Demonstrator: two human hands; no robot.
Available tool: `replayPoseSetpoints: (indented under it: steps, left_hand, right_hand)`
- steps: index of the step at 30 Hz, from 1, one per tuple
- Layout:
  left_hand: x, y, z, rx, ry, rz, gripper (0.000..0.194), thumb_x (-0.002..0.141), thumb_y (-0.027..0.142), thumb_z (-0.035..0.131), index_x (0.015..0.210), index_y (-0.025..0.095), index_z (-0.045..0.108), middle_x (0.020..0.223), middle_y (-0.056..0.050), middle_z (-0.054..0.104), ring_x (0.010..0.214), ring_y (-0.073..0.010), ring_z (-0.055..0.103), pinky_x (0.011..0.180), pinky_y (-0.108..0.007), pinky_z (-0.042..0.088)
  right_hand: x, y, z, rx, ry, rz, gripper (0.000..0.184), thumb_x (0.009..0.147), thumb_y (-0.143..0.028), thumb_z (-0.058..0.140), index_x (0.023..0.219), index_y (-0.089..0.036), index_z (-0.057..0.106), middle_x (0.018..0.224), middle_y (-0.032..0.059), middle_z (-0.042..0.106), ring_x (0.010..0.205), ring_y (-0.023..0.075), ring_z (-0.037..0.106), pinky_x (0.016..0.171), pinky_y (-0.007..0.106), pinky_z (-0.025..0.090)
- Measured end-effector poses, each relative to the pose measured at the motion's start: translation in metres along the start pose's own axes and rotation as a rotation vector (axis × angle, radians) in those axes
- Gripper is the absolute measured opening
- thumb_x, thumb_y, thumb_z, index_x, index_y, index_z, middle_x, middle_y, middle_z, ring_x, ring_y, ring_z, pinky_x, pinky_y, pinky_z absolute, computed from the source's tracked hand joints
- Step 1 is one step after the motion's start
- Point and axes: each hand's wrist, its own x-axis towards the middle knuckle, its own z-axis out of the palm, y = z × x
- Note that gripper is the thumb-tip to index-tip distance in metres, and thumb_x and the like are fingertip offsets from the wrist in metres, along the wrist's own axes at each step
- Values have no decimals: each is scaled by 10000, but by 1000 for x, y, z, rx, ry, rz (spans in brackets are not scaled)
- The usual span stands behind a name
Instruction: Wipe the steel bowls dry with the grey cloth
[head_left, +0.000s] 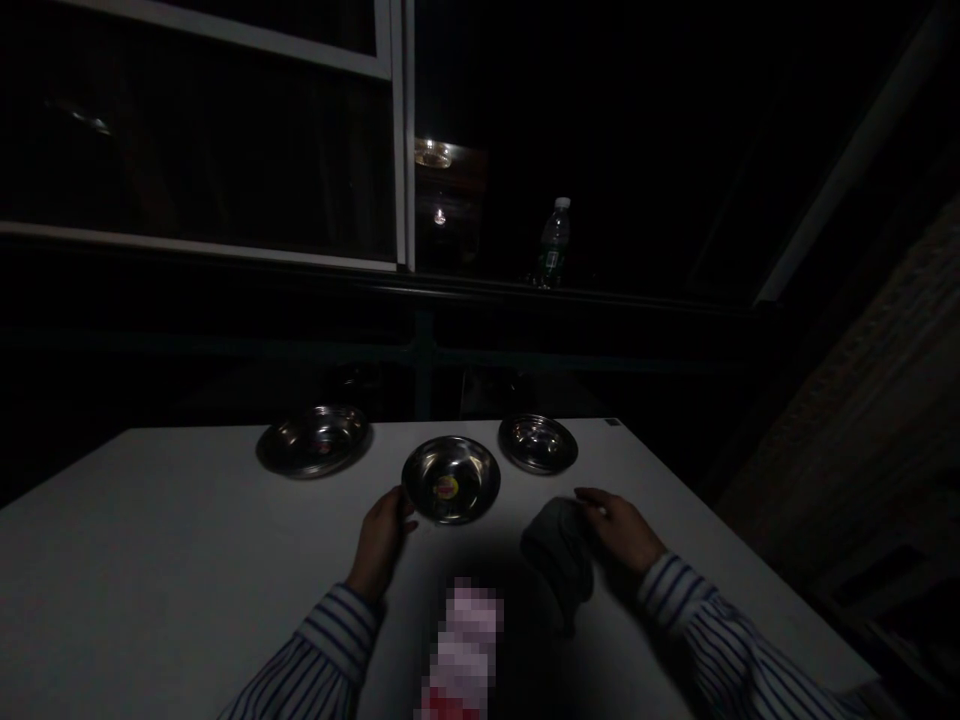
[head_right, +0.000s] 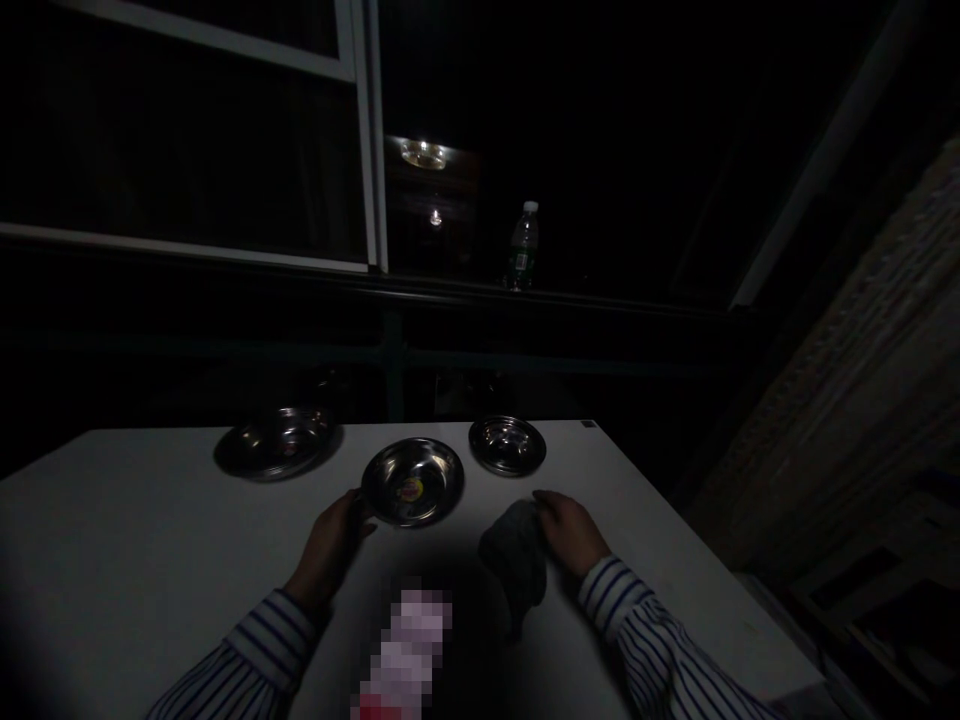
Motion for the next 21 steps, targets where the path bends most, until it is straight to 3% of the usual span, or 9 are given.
replayPoseSetpoints:
  steps: [6, 8, 10, 14, 21]
  left_hand:
    - [14, 4, -4, -19, -28, -28, 352, 766, 440, 492, 914, 150, 625, 1038, -110, 641, 930, -199, 593, 727, -295, 454]
    - [18, 3, -6, -29, -25, -53, 361, 773, 447, 486, 930, 152, 622, 1040, -112, 642, 934, -194, 594, 744, -303, 452]
    - [20, 3, -7, -34, -34, -80, 369, 773, 454, 492, 938, 152, 626, 1034, -118, 647, 943, -199, 593, 756, -314, 450]
    - [16, 5, -6, -33, -94, -122, 416, 748, 488, 522, 945, 144, 649, 996, -131, 663, 965, -231, 587, 767, -342, 445]
    - [13, 10, -7, -99, -141, -106, 486, 703, 502, 579, 1000, 122, 640, 1013, -133, 666, 955, -231, 595, 787, -340, 443]
  right_hand:
    - [35, -49, 53, -105, -214, -119, 194, 774, -219, 547, 913, -167, 671, 1010, 94, 663, 1021, 209, 569, 915, 326, 378]
    - [49, -55, 68, -122, -284, -89, 131, 805, -227, 557, 832, -139, 650, 876, 67, 670, 884, 173, 602, 851, 339, 421]
    - [61, -56, 78, -125, -354, -31, 194, 848, -278, 536, 773, -117, 614, 740, 18, 635, 718, 127, 597, 749, 321, 464]
    - [74, -55, 92, -85, -440, 78, 319, 904, -360, 448, 743, -115, 574, 630, -26, 568, 549, 76, 543, 590, 246, 471]
    - [73, -61, 99, 30, -417, 141, 309, 909, -365, 439, 786, -114, 569, 589, -42, 551, 484, 61, 518, 510, 209, 449]
